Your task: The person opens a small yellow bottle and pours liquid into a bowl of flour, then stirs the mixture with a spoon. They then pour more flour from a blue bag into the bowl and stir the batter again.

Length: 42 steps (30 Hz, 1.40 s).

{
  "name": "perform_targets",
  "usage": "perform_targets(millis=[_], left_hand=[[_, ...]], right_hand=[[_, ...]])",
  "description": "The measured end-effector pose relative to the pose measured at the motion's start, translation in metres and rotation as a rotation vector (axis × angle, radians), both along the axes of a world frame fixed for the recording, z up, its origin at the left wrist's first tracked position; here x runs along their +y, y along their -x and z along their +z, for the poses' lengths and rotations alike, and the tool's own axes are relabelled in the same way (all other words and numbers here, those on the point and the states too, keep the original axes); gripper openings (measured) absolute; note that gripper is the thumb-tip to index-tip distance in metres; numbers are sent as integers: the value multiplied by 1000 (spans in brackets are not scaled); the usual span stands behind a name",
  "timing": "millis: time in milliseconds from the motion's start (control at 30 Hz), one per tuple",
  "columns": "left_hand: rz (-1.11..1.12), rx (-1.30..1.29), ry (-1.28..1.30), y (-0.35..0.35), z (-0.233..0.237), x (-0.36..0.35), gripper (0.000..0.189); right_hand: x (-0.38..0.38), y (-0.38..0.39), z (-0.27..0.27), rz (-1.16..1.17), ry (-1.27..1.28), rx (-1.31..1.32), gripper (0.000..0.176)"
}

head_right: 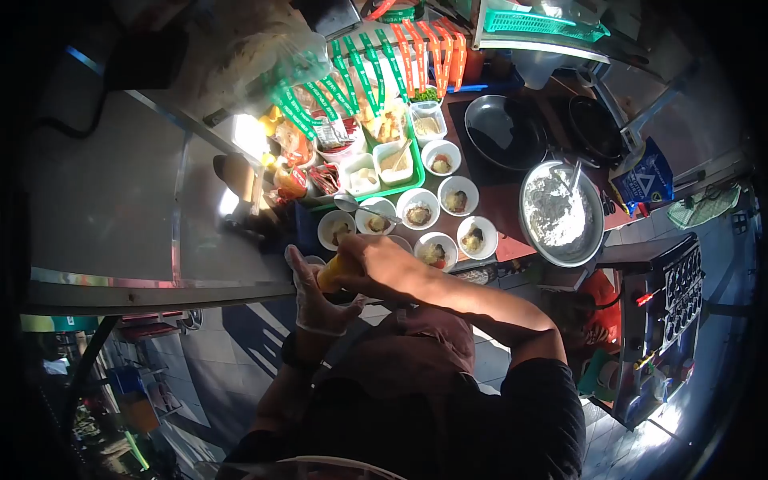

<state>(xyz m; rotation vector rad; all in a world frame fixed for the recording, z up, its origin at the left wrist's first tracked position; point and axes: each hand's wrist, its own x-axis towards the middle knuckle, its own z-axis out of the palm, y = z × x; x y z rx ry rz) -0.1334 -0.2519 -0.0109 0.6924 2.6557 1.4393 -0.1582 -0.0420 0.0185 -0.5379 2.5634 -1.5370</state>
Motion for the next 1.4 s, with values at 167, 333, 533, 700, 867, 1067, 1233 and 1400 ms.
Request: perform_targets(millis=[167, 333, 533, 700, 867, 1067, 1233, 1400], left_hand=[[253, 246, 55, -13, -4, -16, 122], [135, 99, 82, -39, -4, -23, 105], [223, -7, 50, -59, -17, -42, 96], [265, -61, 54, -68, -27, -53, 90], [217, 27, -22, -63, -51, -55, 89], [222, 1, -45, -62, -54, -55, 90], [236, -53, -28, -65, -49, -59, 91], [246, -177, 7, -64, -41, -60, 91]], right_hand=[[-23, 117, 0, -249, -61, 330, 48], [-89, 271, -50, -331, -318, 646, 36], [-132, 358, -60, -155, -547, 203, 43], [-140, 391, -102, 28, -422, 386, 34], [-142, 377, -86, 84, -603, 271, 18], [-158, 415, -132, 27, -549, 277, 31], [-159, 429, -127, 169, -665, 274, 33], [-161, 419, -129, 139, -554, 161, 33]])
